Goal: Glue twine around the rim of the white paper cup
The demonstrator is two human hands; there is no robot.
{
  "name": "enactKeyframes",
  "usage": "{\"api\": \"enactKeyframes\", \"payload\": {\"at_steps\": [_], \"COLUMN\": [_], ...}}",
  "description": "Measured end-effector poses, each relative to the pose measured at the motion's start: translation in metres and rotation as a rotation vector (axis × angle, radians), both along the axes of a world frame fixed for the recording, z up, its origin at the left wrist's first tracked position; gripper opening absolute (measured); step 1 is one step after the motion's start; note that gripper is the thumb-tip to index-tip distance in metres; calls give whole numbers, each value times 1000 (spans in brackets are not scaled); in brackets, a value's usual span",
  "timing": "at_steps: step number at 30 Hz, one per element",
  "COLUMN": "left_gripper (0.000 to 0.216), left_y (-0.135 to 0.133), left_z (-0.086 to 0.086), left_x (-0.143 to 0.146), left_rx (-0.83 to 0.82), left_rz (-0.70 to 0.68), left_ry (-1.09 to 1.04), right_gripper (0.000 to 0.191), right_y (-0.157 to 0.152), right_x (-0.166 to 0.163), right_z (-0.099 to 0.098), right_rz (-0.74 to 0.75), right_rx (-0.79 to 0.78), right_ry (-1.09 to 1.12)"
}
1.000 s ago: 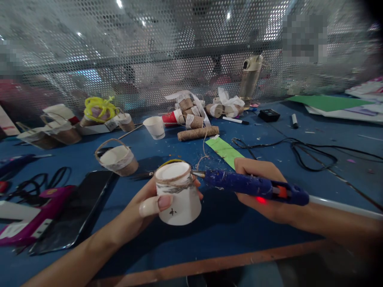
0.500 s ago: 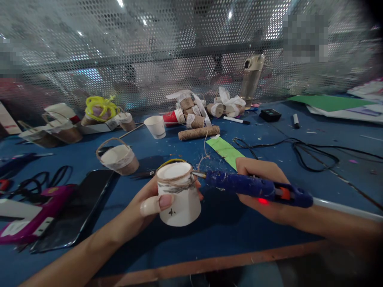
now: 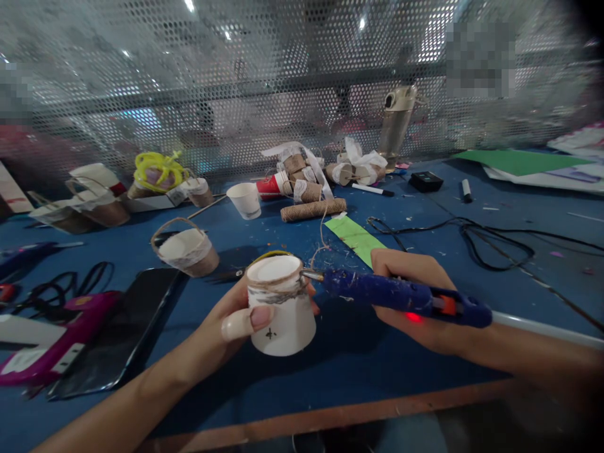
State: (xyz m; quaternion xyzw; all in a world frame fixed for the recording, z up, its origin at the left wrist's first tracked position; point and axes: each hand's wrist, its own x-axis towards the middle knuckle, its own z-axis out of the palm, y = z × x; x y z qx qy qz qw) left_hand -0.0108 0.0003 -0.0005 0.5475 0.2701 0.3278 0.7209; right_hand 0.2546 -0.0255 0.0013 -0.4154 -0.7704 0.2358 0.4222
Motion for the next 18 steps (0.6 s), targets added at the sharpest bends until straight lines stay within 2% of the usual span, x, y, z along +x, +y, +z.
{"api": "enactKeyframes", "payload": {"at_steps": [6, 18], "left_gripper": [45, 48], "left_y": [-1, -1], "left_z": [0, -2], "left_x": [1, -1], "left_rx": [2, 31], "left_rz": [48, 59], "left_ry": [23, 85], "right_gripper": [27, 27], "right_y": [0, 0], "right_x": [1, 0], "right_z": [-1, -2], "right_rz": [27, 24], "right_rx": [6, 19], "right_ry": [-14, 5]}}
